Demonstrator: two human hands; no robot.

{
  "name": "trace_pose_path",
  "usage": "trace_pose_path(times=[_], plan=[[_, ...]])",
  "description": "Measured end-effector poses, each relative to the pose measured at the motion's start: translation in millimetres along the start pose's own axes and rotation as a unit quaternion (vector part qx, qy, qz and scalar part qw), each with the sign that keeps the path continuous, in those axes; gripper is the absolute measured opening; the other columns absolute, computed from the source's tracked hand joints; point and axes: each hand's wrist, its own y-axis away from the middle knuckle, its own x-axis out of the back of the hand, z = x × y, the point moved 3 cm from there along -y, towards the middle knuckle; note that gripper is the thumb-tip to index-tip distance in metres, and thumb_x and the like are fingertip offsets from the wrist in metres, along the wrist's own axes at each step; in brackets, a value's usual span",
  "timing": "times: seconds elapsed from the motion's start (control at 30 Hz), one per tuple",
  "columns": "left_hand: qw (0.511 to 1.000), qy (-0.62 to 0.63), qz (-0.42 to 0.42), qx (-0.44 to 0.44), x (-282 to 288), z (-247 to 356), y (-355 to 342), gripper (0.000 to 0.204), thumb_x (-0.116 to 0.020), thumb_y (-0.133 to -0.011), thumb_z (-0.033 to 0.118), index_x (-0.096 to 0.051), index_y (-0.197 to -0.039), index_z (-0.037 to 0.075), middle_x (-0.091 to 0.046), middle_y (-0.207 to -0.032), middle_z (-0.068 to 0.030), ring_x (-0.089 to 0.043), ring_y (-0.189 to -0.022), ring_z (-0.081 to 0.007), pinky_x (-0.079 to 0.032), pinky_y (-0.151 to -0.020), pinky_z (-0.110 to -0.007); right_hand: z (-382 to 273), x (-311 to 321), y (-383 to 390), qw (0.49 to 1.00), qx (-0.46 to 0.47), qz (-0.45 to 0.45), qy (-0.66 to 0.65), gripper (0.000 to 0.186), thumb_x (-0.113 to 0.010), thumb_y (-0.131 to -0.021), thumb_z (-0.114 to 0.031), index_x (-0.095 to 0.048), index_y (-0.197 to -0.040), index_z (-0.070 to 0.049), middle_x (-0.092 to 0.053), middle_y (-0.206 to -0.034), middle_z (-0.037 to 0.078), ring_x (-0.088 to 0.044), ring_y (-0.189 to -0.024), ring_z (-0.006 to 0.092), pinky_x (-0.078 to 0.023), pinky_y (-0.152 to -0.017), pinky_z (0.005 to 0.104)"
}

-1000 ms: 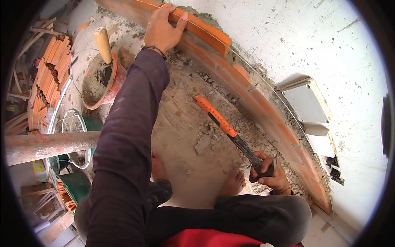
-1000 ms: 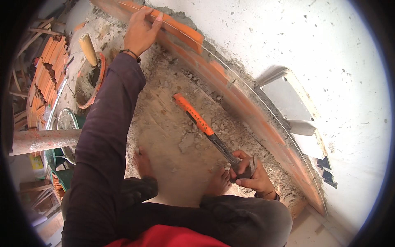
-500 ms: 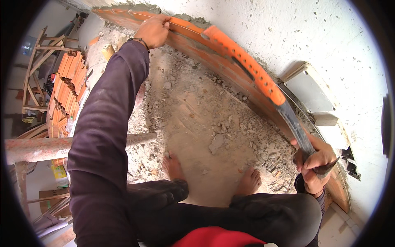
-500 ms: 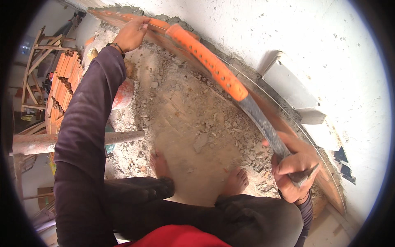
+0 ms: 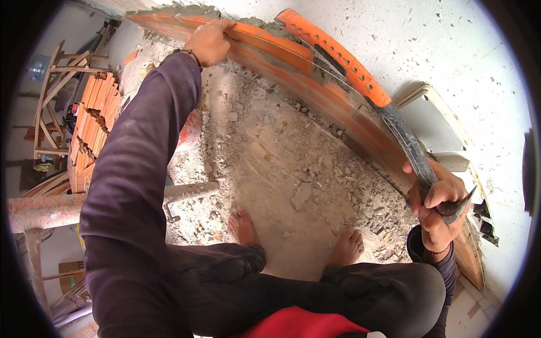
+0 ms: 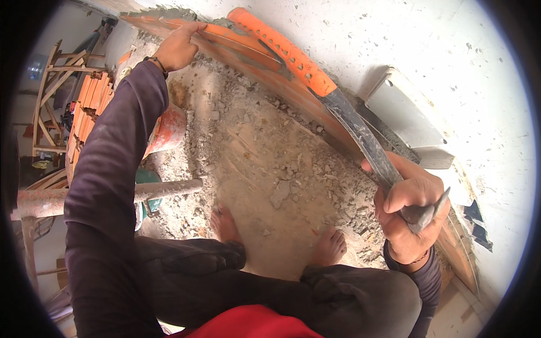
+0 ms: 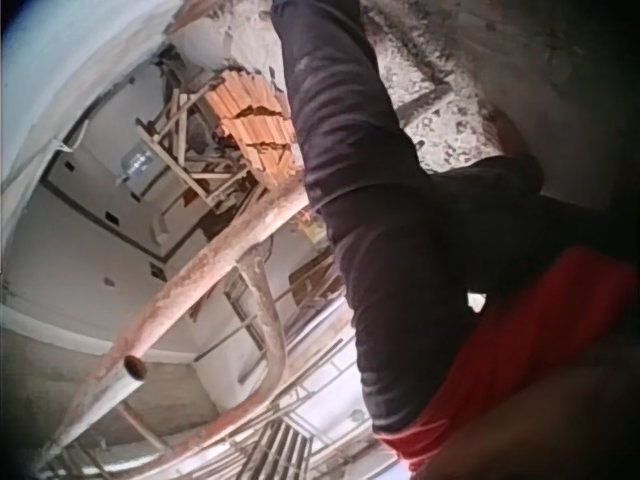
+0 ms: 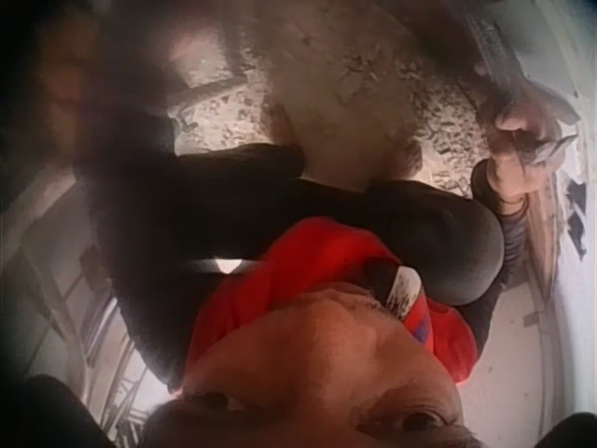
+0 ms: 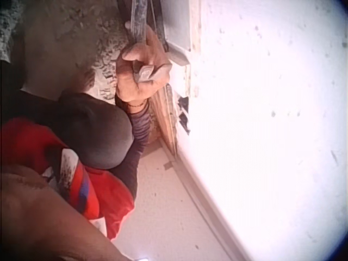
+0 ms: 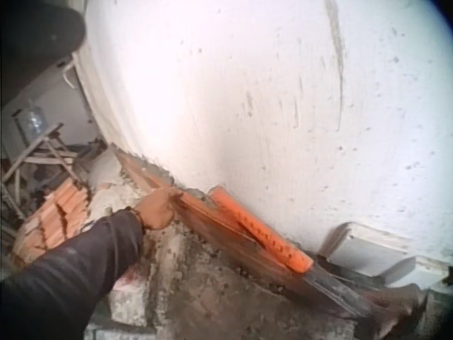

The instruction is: The person picks up a tile, applies mortar to its back using a trowel, and then places the tile onto the lower section of a wall. They use the trowel and a hammer to tap and align the tile against the wall surface.

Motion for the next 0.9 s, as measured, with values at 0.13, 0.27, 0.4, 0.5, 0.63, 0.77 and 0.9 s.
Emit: trace_pose_path(times=[0.13, 0.27, 0.4, 0.5, 0.63, 0.77, 0.9], plan=[[0.999, -0.015, 0.014, 0.027, -9, -4, 5, 0.058, -0.049, -0.084, 0.011, -0.048, -0.141, 0.018, -0.053, -0.139, -0.0087, -0.048, -0.129, -0.0334, -0.037, -0.106, -0.056, 6, -2, 0, 0.999, -0.024, 0.003, 0.026, 0.013, -0.054, -0.065, 0.007, -0.054, -0.073, -0.003, -0.065, -0.11, 0.029, -0.063, -0.077, 0.017, -0.047, -0.062, 0.0248], [0.999, -0.022, 0.033, 0.024, -4, 12, 6, 0.058, -0.051, -0.079, 0.007, -0.05, -0.137, 0.012, -0.054, -0.136, -0.0177, -0.048, -0.128, -0.0373, -0.039, -0.107, -0.043, 5, -4, 1, 0.999, -0.028, 0.007, 0.029, 0.013, -0.054, -0.062, 0.006, -0.053, -0.072, -0.003, -0.065, -0.111, 0.03, -0.061, -0.074, 0.0147, -0.046, -0.062, 0.0238], [0.998, -0.029, 0.046, 0.02, -2, 11, 8, 0.057, -0.051, -0.08, 0.01, -0.05, -0.137, 0.013, -0.054, -0.134, -0.0181, -0.049, -0.125, -0.0392, -0.04, -0.105, -0.046, 2, -6, 0, 0.997, -0.053, 0.01, 0.057, 0.013, -0.055, -0.06, 0.005, -0.052, -0.07, -0.003, -0.065, -0.11, 0.03, -0.06, -0.073, 0.0136, -0.046, -0.061, 0.0236], [0.998, -0.036, 0.034, 0.041, -2, 12, 8, 0.058, -0.051, -0.081, 0.013, -0.049, -0.139, 0.015, -0.051, -0.138, -0.013, -0.046, -0.128, -0.0371, -0.037, -0.106, -0.051, 3, -7, -3, 0.999, -0.011, -0.03, -0.018, 0.012, -0.056, -0.061, 0.004, -0.051, -0.069, -0.003, -0.065, -0.109, 0.03, -0.06, -0.071, 0.014, -0.046, -0.06, 0.0234], [0.997, -0.039, 0.018, 0.072, -6, 14, 11, 0.058, -0.053, -0.083, 0.02, -0.047, -0.141, 0.02, -0.046, -0.145, -0.0032, -0.041, -0.133, -0.0327, -0.03, -0.107, -0.06, 10, -8, -2, 0.999, -0.035, 0.031, 0.026, 0.012, -0.058, -0.062, 0.001, -0.05, -0.07, -0.004, -0.064, -0.109, 0.033, -0.057, -0.059, 0.0139, -0.046, -0.052, 0.0235], [0.98, 0.081, 0.181, 0.029, -29, 13, 24, 0.062, -0.061, -0.082, 0.023, -0.045, -0.14, 0.009, -0.044, -0.145, -0.0119, -0.04, -0.133, -0.0339, -0.031, -0.108, -0.056, 12, -6, 7, 0.999, 0.001, 0.016, -0.034, 0.013, -0.06, -0.064, -0.002, -0.051, -0.073, -0.005, -0.062, -0.11, 0.036, -0.054, -0.051, 0.0136, -0.045, -0.046, 0.0235], [0.876, 0.34, 0.319, 0.124, -64, 57, 40, 0.066, -0.067, -0.08, 0.019, -0.042, -0.136, -0.006, -0.047, -0.138, -0.024, -0.045, -0.129, -0.0357, -0.035, -0.107, -0.045, 14, -11, 3, 0.996, 0.012, 0.029, -0.078, 0.014, -0.061, -0.066, -0.002, -0.053, -0.077, -0.005, -0.061, -0.111, 0.038, -0.054, -0.05, 0.0143, -0.045, -0.046, 0.0238]])
